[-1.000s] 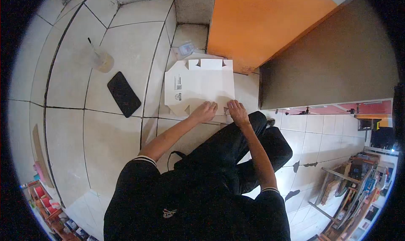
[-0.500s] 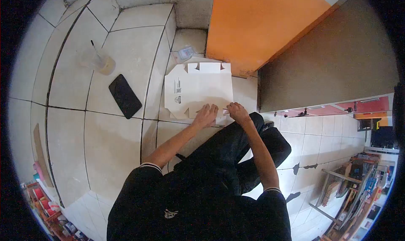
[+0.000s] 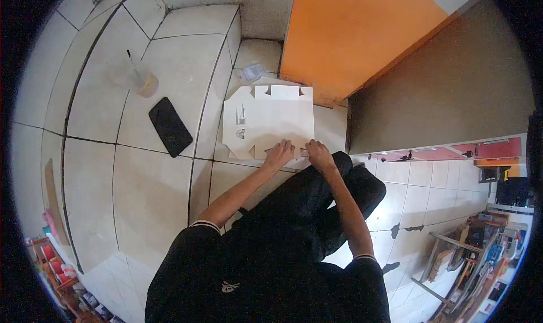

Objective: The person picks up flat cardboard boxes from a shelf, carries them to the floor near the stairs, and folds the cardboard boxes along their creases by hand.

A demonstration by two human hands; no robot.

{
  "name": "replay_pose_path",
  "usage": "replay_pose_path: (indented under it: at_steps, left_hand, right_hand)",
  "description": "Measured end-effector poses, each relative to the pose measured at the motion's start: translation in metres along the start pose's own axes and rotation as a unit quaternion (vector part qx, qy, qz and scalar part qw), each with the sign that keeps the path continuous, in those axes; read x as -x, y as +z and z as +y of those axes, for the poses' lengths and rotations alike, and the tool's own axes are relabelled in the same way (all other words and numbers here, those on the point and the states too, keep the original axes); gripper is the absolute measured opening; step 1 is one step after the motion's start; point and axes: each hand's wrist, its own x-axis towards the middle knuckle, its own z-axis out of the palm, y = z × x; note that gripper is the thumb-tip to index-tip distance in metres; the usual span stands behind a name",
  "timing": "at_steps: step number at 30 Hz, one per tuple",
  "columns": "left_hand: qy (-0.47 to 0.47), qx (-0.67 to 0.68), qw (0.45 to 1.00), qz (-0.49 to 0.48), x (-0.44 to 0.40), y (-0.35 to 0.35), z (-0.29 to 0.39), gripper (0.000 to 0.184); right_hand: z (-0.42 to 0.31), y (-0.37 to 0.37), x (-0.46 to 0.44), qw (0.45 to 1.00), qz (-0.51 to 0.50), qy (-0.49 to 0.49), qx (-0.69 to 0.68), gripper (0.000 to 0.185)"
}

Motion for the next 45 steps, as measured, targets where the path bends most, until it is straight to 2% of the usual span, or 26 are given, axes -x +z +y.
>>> replay_pose_path:
  at_steps: [2,4,5,7,8,10,12,14,17,19,20,23,25,26,27,28,30,32,33,34,36,40,42,43,44,45]
  left_hand:
    - [0.008,0.017,1.000,-0.012,-0.002,-0.004,0.003,0.019]
    - [-0.088,0.063,0.994,-0.011,-0.002,-0.006,0.007,0.017]
    - [-0.087,0.063,0.994,-0.013,-0.003,-0.006,0.005,0.017]
    - [0.005,-0.010,0.999,-0.051,-0.002,0.000,0.001,0.017]
    - [0.005,-0.008,0.999,-0.054,-0.001,0.003,0.000,0.017]
    - [0.044,0.034,0.997,0.049,-0.003,0.003,-0.004,0.013]
    - [0.055,0.033,0.998,0.012,-0.003,0.001,-0.008,0.014]
    - [0.067,0.034,0.997,-0.027,-0.003,-0.003,-0.011,0.015]
    - [0.027,0.137,0.982,-0.123,-0.010,-0.006,-0.017,0.016]
    - [0.098,0.247,0.960,-0.086,-0.020,-0.019,-0.026,0.020]
    - [0.097,0.250,0.959,-0.090,-0.026,-0.018,-0.031,0.020]
    - [0.057,0.287,0.943,-0.160,-0.046,-0.002,-0.049,0.029]
    - [0.140,0.239,0.936,-0.216,-0.065,-0.015,-0.058,0.027]
    - [0.140,0.242,0.935,-0.219,-0.073,-0.024,-0.059,0.027]
    - [0.121,0.241,0.921,-0.281,-0.082,-0.039,-0.060,0.026]
    - [0.099,0.238,0.904,-0.342,-0.086,-0.046,-0.062,0.025]
    - [0.068,0.266,0.893,-0.356,-0.091,-0.048,-0.069,0.027]
    - [0.077,0.261,0.872,-0.407,-0.102,-0.041,-0.075,0.039]
    - [0.075,0.262,0.871,-0.408,-0.104,-0.037,-0.077,0.039]
    - [0.086,0.261,0.869,-0.412,-0.107,-0.034,-0.081,0.041]
    - [0.098,0.260,0.865,-0.417,-0.111,-0.035,-0.085,0.044]
    - [0.083,0.250,0.865,-0.428,-0.114,-0.030,-0.091,0.041]
    - [0.085,0.235,0.877,-0.410,-0.114,-0.018,-0.094,0.042]
    - [0.099,0.255,0.877,-0.394,-0.110,-0.020,-0.092,0.042]
    - [0.115,0.274,0.877,-0.378,-0.107,-0.021,-0.091,0.042]
    - [0.110,0.266,0.873,-0.395,-0.105,-0.036,-0.085,0.042]
  right_hand:
    - [-0.002,0.020,0.004,0.991,0.128,0.001,0.034,0.027]
    - [-0.010,0.016,0.005,0.990,0.134,0.003,0.038,0.026]
    - [-0.012,0.013,0.005,0.989,0.140,0.003,0.045,0.026]
    - [-0.010,0.015,0.007,0.990,0.130,0.003,0.054,0.027]
    - [-0.009,0.016,0.009,0.991,0.122,0.003,0.064,0.029]
    - [-0.008,0.016,0.007,0.991,0.122,0.000,0.046,0.030]
    - [-0.009,0.013,0.004,0.992,0.122,-0.004,0.027,0.030]
    - [-0.013,0.008,0.003,0.993,0.111,0.032,0.001,0.029]
    - [-0.012,0.007,0.002,0.993,0.113,0.022,-0.013,0.028]
    - [-0.004,0.011,0.000,0.993,0.113,0.008,-0.029,0.026]
    - [0.001,0.013,-0.001,0.992,0.115,-0.008,-0.044,0.024]
    - [0.016,0.009,-0.014,0.991,0.088,-0.054,-0.082,0.020]
    - [0.022,0.004,-0.021,0.994,0.059,-0.053,-0.081,0.017]
    - [0.026,-0.001,-0.027,0.995,0.036,-0.055,-0.075,0.015]
    - [0.029,-0.014,-0.038,0.992,-0.058,-0.030,-0.109,0.019]
    - [0.036,-0.012,-0.047,0.992,-0.059,-0.031,-0.111,0.019]
    - [0.045,-0.015,-0.063,0.966,-0.173,0.005,-0.192,0.022]
    - [0.046,-0.023,-0.076,0.959,-0.202,0.032,-0.196,0.024]
    - [0.046,-0.029,-0.081,0.951,-0.230,0.060,-0.199,0.025]
    - [0.052,-0.016,-0.086,0.950,-0.231,0.058,-0.200,0.025]
    - [0.055,-0.001,-0.092,0.970,-0.210,-0.019,-0.118,0.024]
    - [0.056,0.005,-0.093,0.953,-0.247,0.017,-0.172,0.022]
    - [0.051,0.026,-0.084,0.980,-0.156,0.031,-0.118,0.014]
    - [0.042,0.021,-0.085,0.980,-0.199,0.005,-0.016,0.017]
    - [0.038,0.014,-0.077,0.982,-0.191,0.007,-0.011,0.017]
    - [0.030,0.005,-0.065,0.987,-0.150,0.003,-0.063,0.023]
